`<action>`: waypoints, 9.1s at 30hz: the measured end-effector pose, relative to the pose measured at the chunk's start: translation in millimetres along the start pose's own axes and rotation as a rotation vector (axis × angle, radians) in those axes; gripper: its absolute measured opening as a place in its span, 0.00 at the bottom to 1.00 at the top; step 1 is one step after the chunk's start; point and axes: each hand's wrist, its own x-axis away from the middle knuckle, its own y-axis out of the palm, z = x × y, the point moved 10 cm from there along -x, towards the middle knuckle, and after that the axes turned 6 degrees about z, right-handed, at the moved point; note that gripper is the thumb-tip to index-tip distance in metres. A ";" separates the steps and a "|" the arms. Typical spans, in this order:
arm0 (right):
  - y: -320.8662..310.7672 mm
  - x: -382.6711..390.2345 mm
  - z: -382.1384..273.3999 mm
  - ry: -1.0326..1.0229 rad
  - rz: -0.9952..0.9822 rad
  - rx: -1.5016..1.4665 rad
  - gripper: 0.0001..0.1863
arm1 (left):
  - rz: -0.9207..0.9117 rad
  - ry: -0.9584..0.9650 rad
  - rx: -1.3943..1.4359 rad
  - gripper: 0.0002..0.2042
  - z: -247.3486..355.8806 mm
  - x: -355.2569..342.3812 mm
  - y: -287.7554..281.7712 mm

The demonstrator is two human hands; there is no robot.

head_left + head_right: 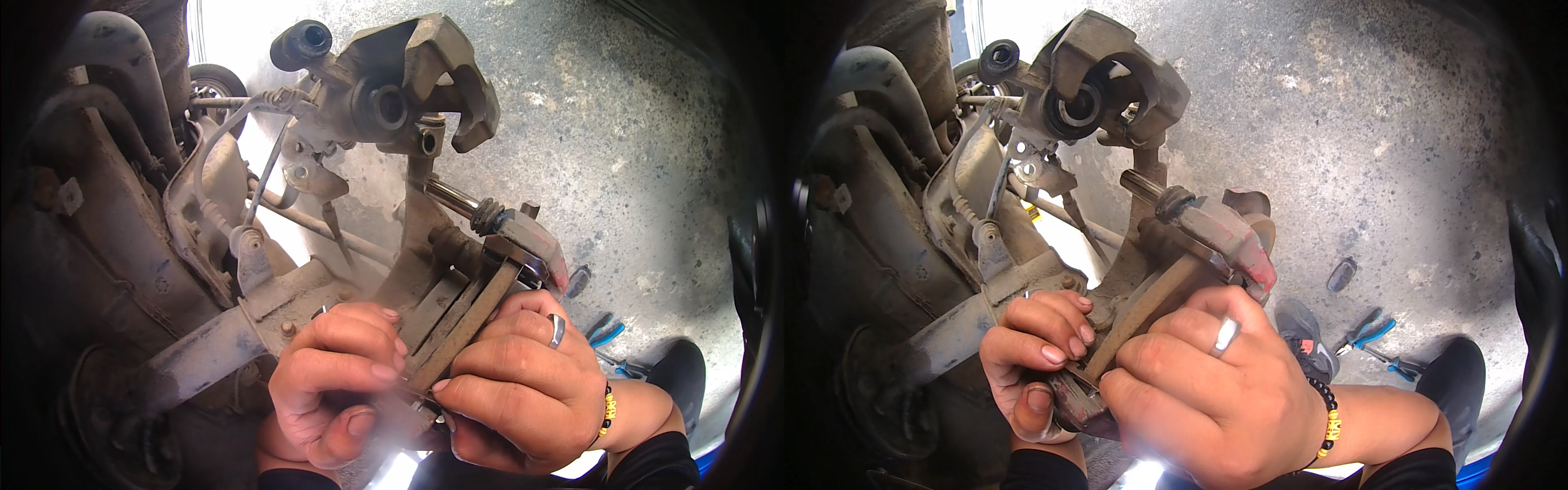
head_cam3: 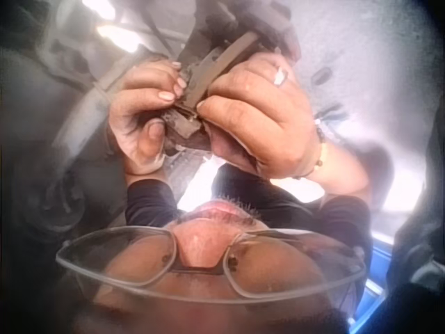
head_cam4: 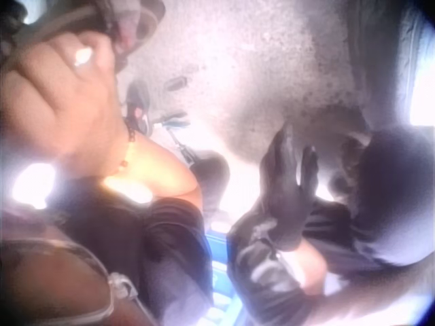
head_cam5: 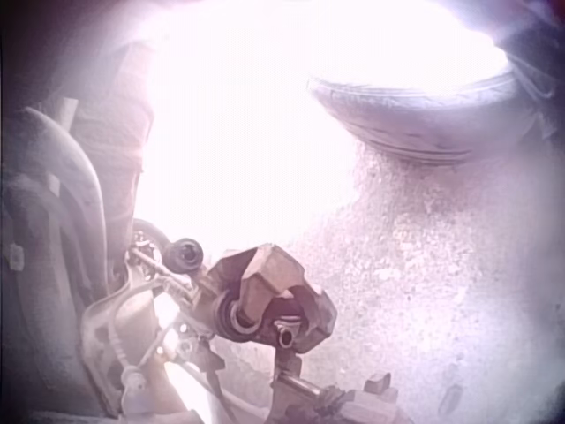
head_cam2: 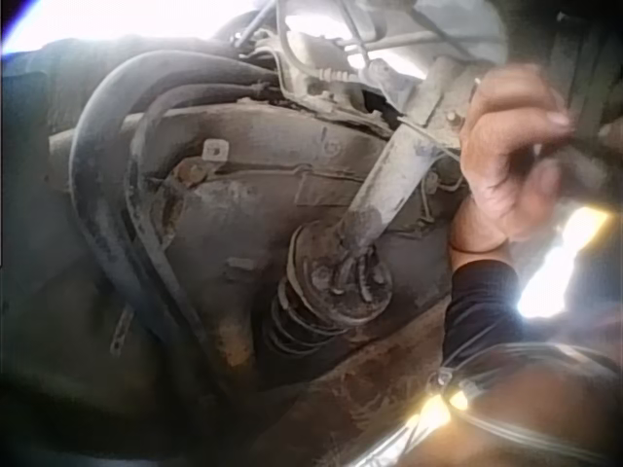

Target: The person removes a metal clip from a brake caliper using pliers, then installs it into the brake assembly. They later use a screwdriver to adjust components within the caliper while another person assists nearby.

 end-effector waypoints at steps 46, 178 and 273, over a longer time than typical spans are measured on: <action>-7.1 -0.5 -6.6 0.019 0.126 -0.044 0.14 | 0.036 -0.025 -0.004 0.09 2.1 -0.4 5.0; -110.4 319.5 -6.0 0.570 -0.405 0.845 0.12 | 0.037 -0.015 0.061 0.24 -19.8 -2.3 -23.5; -34.2 589.5 -650.9 0.918 0.865 1.118 0.19 | -0.051 0.596 -0.444 0.23 318.0 -105.7 201.5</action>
